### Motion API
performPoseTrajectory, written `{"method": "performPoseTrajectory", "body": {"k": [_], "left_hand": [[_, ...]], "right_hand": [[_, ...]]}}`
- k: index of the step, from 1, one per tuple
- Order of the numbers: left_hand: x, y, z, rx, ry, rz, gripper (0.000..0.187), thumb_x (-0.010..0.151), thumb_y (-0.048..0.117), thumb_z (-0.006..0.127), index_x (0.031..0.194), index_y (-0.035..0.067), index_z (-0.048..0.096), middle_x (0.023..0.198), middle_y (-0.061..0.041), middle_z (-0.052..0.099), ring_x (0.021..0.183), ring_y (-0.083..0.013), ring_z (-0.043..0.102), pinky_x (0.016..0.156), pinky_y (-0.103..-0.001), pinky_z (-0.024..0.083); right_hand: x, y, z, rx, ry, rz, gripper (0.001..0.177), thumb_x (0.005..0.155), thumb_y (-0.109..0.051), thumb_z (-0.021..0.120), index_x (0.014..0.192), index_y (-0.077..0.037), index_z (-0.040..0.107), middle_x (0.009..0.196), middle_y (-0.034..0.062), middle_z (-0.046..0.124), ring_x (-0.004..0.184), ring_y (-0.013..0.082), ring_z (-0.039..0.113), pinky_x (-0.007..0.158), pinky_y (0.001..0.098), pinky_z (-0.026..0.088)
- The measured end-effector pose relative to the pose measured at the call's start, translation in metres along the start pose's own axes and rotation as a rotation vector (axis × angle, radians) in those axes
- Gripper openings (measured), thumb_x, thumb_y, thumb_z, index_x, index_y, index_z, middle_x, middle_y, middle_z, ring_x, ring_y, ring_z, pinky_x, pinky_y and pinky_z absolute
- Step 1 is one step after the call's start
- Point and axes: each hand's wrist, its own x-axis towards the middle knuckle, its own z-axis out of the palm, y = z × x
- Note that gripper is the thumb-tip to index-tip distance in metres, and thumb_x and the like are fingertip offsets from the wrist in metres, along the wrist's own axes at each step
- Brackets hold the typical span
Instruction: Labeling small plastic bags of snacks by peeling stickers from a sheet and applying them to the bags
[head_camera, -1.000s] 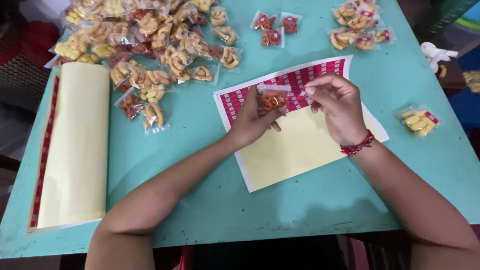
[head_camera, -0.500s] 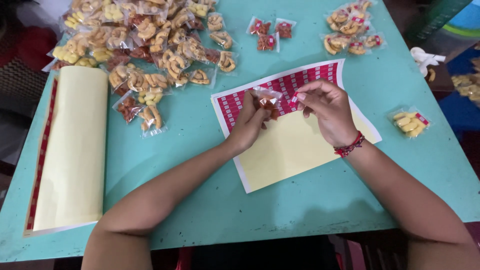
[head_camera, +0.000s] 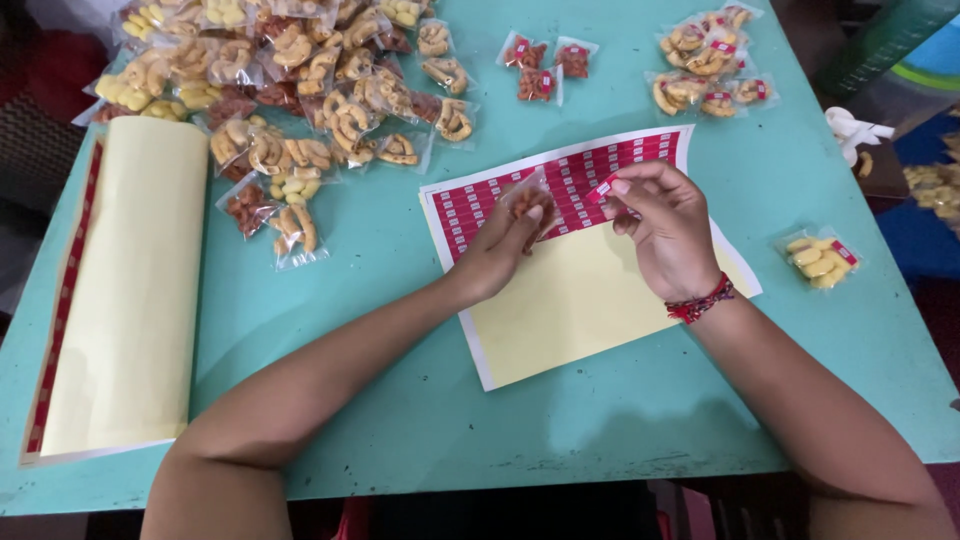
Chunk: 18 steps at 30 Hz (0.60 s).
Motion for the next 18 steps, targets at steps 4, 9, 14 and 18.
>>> {"method": "performPoseTrajectory", "body": {"k": [4, 9, 14, 18], "left_hand": [[-0.019, 0.045, 0.002, -0.032, 0.033, 0.002, 0.053, 0.112, 0.018, 0.04, 0.159, -0.001, 0.026, 0.121, -0.026, 0.059, 0.084, -0.0188, 0.065, 0.058, -0.024, 0.054], [-0.018, 0.028, 0.004, -0.15, 0.067, 0.023, 0.049, 0.107, 0.009, 0.053, 0.154, 0.009, 0.041, 0.122, -0.023, 0.067, 0.09, -0.0231, 0.074, 0.059, -0.027, 0.065], [-0.021, 0.027, 0.009, -0.19, 0.106, -0.039, 0.047, 0.104, 0.009, 0.057, 0.15, 0.009, 0.045, 0.122, -0.021, 0.069, 0.097, -0.025, 0.075, 0.065, -0.029, 0.066], [-0.023, 0.03, 0.016, -0.218, 0.175, -0.071, 0.047, 0.101, 0.013, 0.065, 0.145, 0.007, 0.049, 0.115, -0.018, 0.07, 0.094, -0.0245, 0.076, 0.067, -0.026, 0.066]], "right_hand": [[-0.001, 0.001, 0.002, 0.001, 0.003, 0.024, 0.015, 0.094, -0.009, 0.075, 0.107, -0.006, 0.069, 0.09, 0.0046, 0.071, 0.075, 0.0152, 0.072, 0.057, 0.0178, 0.054], [-0.004, 0.007, 0.002, 0.003, -0.005, 0.069, 0.013, 0.092, -0.008, 0.076, 0.104, -0.01, 0.072, 0.093, 0.0022, 0.072, 0.081, 0.0164, 0.07, 0.064, 0.022, 0.051], [-0.014, 0.015, 0.011, -0.011, 0.031, 0.119, 0.011, 0.092, -0.01, 0.076, 0.102, -0.012, 0.073, 0.097, -0.0026, 0.073, 0.086, 0.0114, 0.068, 0.071, 0.0217, 0.049], [-0.02, 0.021, 0.012, 0.056, 0.034, 0.166, 0.009, 0.091, -0.012, 0.076, 0.099, -0.016, 0.073, 0.104, -0.0055, 0.072, 0.09, 0.0088, 0.063, 0.079, 0.0233, 0.046]]}}
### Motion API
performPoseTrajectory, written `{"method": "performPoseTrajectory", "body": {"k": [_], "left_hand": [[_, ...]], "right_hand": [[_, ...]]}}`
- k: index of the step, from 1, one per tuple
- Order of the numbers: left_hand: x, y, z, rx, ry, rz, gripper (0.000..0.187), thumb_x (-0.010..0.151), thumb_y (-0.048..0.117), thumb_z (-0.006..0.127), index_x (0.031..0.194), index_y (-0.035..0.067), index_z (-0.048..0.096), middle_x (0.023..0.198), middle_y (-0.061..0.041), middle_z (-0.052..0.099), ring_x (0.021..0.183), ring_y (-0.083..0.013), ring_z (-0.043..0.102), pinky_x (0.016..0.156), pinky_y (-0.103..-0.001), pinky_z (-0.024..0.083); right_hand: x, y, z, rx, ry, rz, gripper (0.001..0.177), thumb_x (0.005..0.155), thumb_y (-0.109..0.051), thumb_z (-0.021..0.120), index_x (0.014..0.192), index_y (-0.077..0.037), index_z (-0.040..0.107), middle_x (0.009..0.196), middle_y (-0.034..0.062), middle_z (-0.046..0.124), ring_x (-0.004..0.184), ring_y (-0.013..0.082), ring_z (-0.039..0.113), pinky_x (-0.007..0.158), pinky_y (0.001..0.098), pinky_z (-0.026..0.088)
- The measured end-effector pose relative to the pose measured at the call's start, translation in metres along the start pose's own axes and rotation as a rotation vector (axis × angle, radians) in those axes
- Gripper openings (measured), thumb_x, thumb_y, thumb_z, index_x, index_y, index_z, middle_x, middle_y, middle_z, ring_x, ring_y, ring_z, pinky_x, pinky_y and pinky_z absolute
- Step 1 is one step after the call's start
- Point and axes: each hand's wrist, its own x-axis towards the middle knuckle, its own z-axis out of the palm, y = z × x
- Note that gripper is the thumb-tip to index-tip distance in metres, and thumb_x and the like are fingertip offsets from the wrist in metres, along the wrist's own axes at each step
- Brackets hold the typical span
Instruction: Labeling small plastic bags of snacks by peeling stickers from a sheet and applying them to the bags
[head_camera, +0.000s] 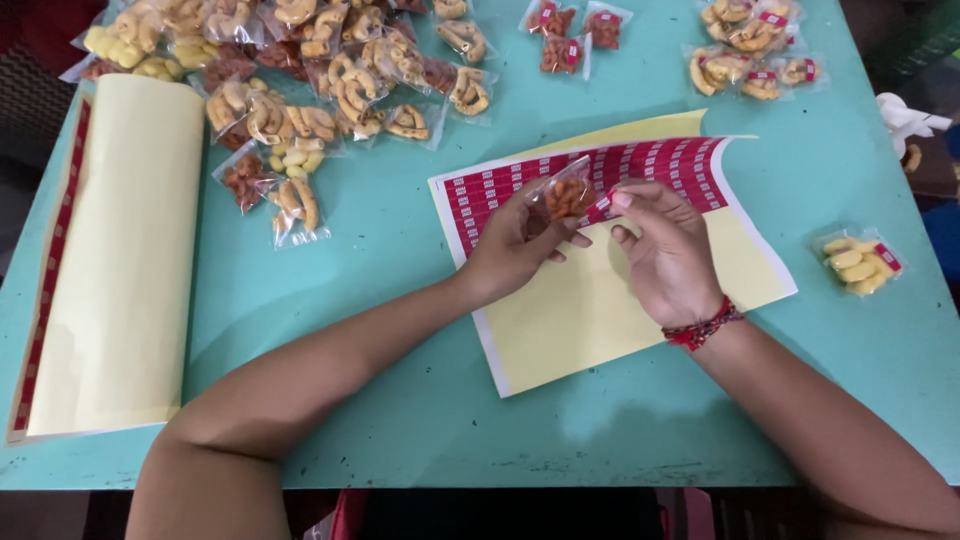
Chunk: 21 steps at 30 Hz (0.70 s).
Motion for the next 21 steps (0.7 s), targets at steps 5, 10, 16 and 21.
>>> {"method": "performPoseTrajectory", "body": {"k": [5, 10, 16, 21], "left_hand": [[-0.003, 0.002, 0.003, 0.013, 0.055, -0.007, 0.048, 0.097, 0.014, 0.072, 0.141, 0.008, 0.054, 0.11, -0.017, 0.072, 0.09, -0.0249, 0.077, 0.067, -0.027, 0.065], [-0.005, 0.005, 0.005, 0.039, 0.107, -0.008, 0.044, 0.096, 0.017, 0.074, 0.136, 0.008, 0.059, 0.107, -0.017, 0.073, 0.087, -0.0258, 0.077, 0.067, -0.027, 0.065], [-0.008, 0.002, 0.011, 0.053, 0.022, 0.014, 0.047, 0.099, 0.006, 0.062, 0.144, 0.009, 0.051, 0.113, -0.016, 0.069, 0.095, -0.0271, 0.075, 0.074, -0.031, 0.064], [-0.014, 0.001, 0.014, 0.046, 0.03, 0.017, 0.044, 0.097, 0.004, 0.066, 0.138, 0.007, 0.053, 0.11, -0.02, 0.069, 0.092, -0.0289, 0.075, 0.071, -0.032, 0.065]], "right_hand": [[-0.009, -0.001, 0.009, 0.034, -0.009, 0.033, 0.007, 0.092, -0.014, 0.075, 0.098, -0.017, 0.072, 0.106, -0.0061, 0.07, 0.091, 0.0083, 0.06, 0.084, 0.026, 0.043], [-0.014, -0.004, 0.013, 0.051, 0.002, 0.044, 0.008, 0.092, -0.015, 0.073, 0.099, -0.017, 0.07, 0.112, -0.0054, 0.069, 0.095, 0.0071, 0.06, 0.088, 0.0278, 0.041], [-0.022, -0.006, 0.023, 0.063, 0.004, 0.022, 0.008, 0.089, -0.014, 0.074, 0.095, -0.016, 0.07, 0.11, -0.0047, 0.065, 0.099, 0.0091, 0.056, 0.089, 0.0291, 0.039], [-0.024, -0.004, 0.027, 0.058, 0.01, 0.004, 0.008, 0.087, -0.012, 0.077, 0.092, -0.012, 0.071, 0.11, -0.0023, 0.064, 0.1, 0.0101, 0.055, 0.088, 0.0286, 0.04]]}}
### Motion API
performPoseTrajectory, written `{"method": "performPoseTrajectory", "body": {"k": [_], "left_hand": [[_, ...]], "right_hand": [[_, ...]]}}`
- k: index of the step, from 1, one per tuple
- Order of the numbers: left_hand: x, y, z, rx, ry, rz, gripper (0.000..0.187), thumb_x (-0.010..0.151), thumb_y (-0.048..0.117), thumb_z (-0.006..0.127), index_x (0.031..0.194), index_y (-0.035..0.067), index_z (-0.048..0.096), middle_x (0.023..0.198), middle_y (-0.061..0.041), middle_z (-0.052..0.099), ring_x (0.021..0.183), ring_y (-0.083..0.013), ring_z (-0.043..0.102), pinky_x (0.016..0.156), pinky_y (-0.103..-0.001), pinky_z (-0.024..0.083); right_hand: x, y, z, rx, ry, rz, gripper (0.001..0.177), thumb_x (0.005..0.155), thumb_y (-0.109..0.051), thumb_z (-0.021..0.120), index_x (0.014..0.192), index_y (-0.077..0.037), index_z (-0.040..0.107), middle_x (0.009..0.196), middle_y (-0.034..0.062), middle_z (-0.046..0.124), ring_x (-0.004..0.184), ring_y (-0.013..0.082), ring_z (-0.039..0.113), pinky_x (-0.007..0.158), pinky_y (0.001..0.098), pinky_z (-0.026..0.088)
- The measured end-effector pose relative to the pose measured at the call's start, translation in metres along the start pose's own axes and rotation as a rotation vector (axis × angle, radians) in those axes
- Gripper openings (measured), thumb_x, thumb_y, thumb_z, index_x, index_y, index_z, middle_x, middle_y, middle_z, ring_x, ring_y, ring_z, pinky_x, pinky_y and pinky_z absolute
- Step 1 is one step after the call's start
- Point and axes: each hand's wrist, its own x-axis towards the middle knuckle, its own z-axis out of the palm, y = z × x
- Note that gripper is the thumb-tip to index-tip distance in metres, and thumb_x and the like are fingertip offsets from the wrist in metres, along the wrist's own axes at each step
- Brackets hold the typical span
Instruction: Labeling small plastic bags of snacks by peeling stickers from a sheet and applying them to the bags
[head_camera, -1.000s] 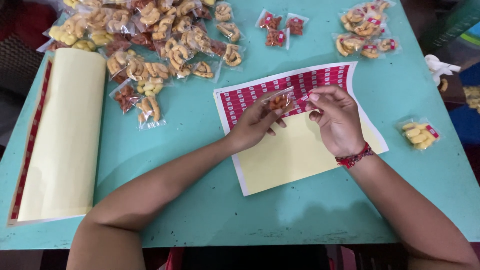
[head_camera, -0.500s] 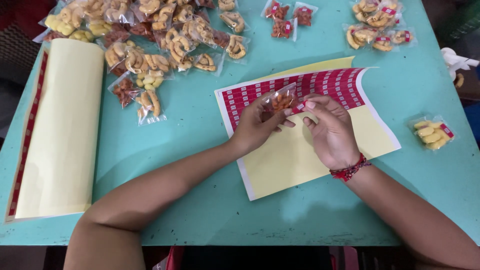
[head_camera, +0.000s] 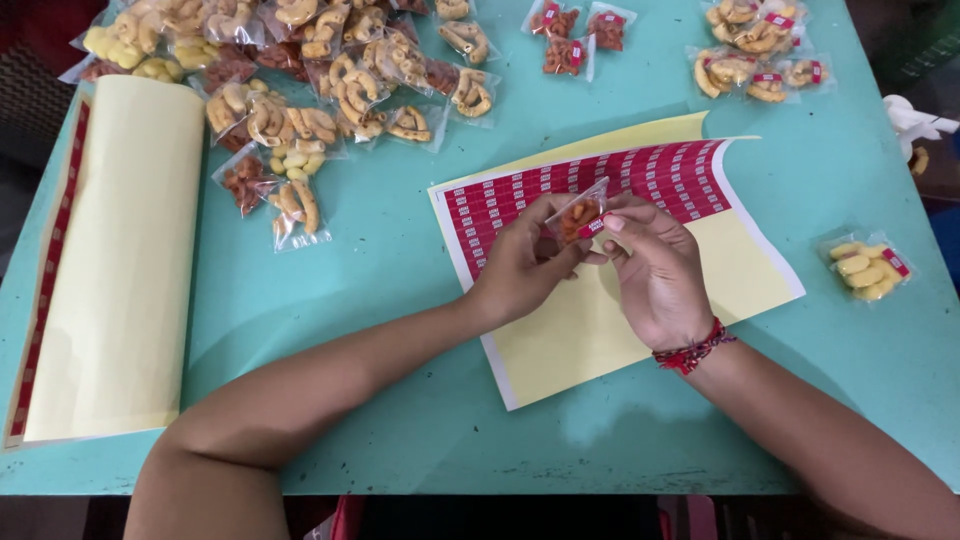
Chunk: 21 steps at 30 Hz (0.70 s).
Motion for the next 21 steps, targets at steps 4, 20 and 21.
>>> {"method": "performPoseTrajectory", "body": {"k": [4, 20, 21], "left_hand": [[-0.002, 0.0, 0.003, -0.022, 0.01, -0.016, 0.044, 0.097, 0.005, 0.066, 0.138, 0.008, 0.053, 0.107, -0.02, 0.069, 0.091, -0.0294, 0.076, 0.069, -0.032, 0.065], [-0.004, 0.007, 0.004, 0.001, -0.019, -0.014, 0.039, 0.1, 0.01, 0.062, 0.137, 0.007, 0.049, 0.111, -0.017, 0.068, 0.094, -0.027, 0.074, 0.074, -0.034, 0.066], [-0.004, 0.007, 0.003, 0.017, -0.025, -0.014, 0.039, 0.101, 0.011, 0.062, 0.137, 0.008, 0.048, 0.112, -0.018, 0.068, 0.094, -0.028, 0.074, 0.074, -0.035, 0.066]], "right_hand": [[-0.007, -0.006, 0.01, 0.006, -0.006, -0.026, 0.006, 0.088, -0.009, 0.077, 0.091, -0.01, 0.071, 0.11, 0.0009, 0.065, 0.094, 0.0103, 0.056, 0.085, 0.0272, 0.042], [-0.012, -0.005, 0.018, 0.021, 0.027, -0.038, 0.005, 0.087, -0.008, 0.077, 0.09, -0.01, 0.074, 0.109, -0.0001, 0.068, 0.073, 0.0076, 0.059, 0.074, 0.0238, 0.052], [-0.012, -0.005, 0.017, 0.021, 0.029, -0.04, 0.005, 0.086, -0.008, 0.077, 0.09, -0.01, 0.074, 0.109, 0.0001, 0.068, 0.073, 0.0076, 0.059, 0.074, 0.0245, 0.052]]}}
